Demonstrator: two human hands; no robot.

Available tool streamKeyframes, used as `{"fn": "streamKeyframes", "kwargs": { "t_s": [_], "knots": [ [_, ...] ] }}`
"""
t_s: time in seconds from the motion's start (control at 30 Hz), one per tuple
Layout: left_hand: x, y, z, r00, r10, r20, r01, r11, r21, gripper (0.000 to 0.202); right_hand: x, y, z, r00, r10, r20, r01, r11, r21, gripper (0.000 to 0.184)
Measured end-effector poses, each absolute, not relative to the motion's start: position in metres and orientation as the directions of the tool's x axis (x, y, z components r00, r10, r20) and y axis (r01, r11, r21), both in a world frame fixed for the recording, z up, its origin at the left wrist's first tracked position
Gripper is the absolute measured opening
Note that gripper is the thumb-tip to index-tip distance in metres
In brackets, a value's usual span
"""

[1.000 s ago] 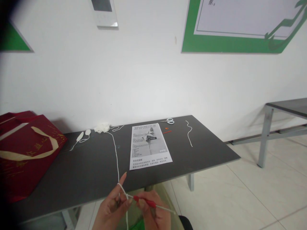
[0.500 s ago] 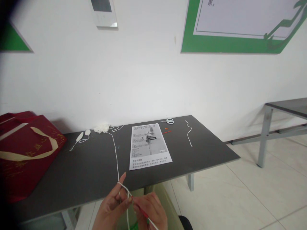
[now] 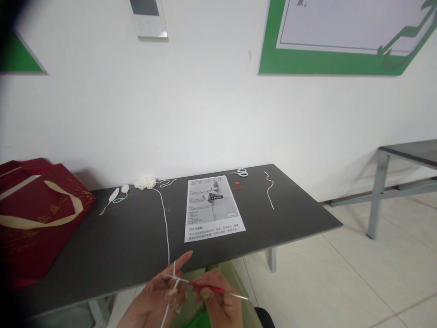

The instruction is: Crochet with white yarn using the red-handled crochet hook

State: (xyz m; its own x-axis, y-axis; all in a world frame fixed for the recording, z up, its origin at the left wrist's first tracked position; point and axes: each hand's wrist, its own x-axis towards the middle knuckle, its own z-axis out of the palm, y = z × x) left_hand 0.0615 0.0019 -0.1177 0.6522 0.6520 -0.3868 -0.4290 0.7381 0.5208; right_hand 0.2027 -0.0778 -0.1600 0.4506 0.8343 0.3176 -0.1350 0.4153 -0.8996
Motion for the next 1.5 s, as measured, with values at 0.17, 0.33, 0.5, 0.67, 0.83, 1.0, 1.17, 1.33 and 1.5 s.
{"fn": "streamKeyframes", "kwargs": {
  "t_s": [0.17,0.33,0.5,0.67,0.83,1.0,1.17,1.33,1.5],
  "knots": [
    [0.060,0.001,-0.114,0.696,0.609,-0.381,-0.414,0.773,0.480,0.066,0.202,-0.082,-0.150,0.553,0.814,0.178,-0.300,0.394,-0.869,0.019],
    [0.061,0.004,-0.114,0.773,0.556,-0.304,-0.427,0.812,0.399,0.065,0.205,-0.083,-0.141,0.551,0.831,0.070,-0.423,0.351,-0.835,0.020],
    [0.060,0.005,-0.111,0.803,0.519,-0.292,-0.413,0.839,0.354,0.062,0.210,-0.083,-0.145,0.491,0.869,0.057,-0.505,0.337,-0.795,0.018],
    [0.060,0.006,-0.109,0.848,0.476,-0.233,-0.404,0.865,0.297,0.059,0.213,-0.084,-0.150,0.459,0.887,0.056,-0.551,0.333,-0.765,0.016],
    [0.061,0.006,-0.109,0.878,0.429,-0.212,-0.367,0.888,0.279,0.059,0.214,-0.084,-0.148,0.431,0.902,-0.010,-0.623,0.290,-0.726,0.016],
    [0.063,0.005,-0.110,0.838,0.475,-0.268,-0.392,0.866,0.310,0.057,0.212,-0.080,-0.151,0.344,0.926,-0.152,-0.787,0.196,-0.585,0.017],
    [0.066,0.004,-0.106,0.780,0.530,-0.333,-0.413,0.835,0.364,0.055,0.203,-0.075,-0.157,0.284,0.930,-0.234,-0.874,0.151,-0.461,0.019],
    [0.072,-0.001,-0.116,0.716,0.588,-0.377,-0.379,0.780,0.497,0.060,0.197,-0.074,-0.151,0.220,0.925,-0.310,-0.905,0.075,-0.418,0.020],
    [0.073,-0.004,-0.132,0.703,0.653,-0.280,-0.362,0.668,0.650,0.067,0.194,-0.074,-0.145,0.259,0.900,-0.351,-0.893,0.085,-0.442,0.026]
  ]
}}
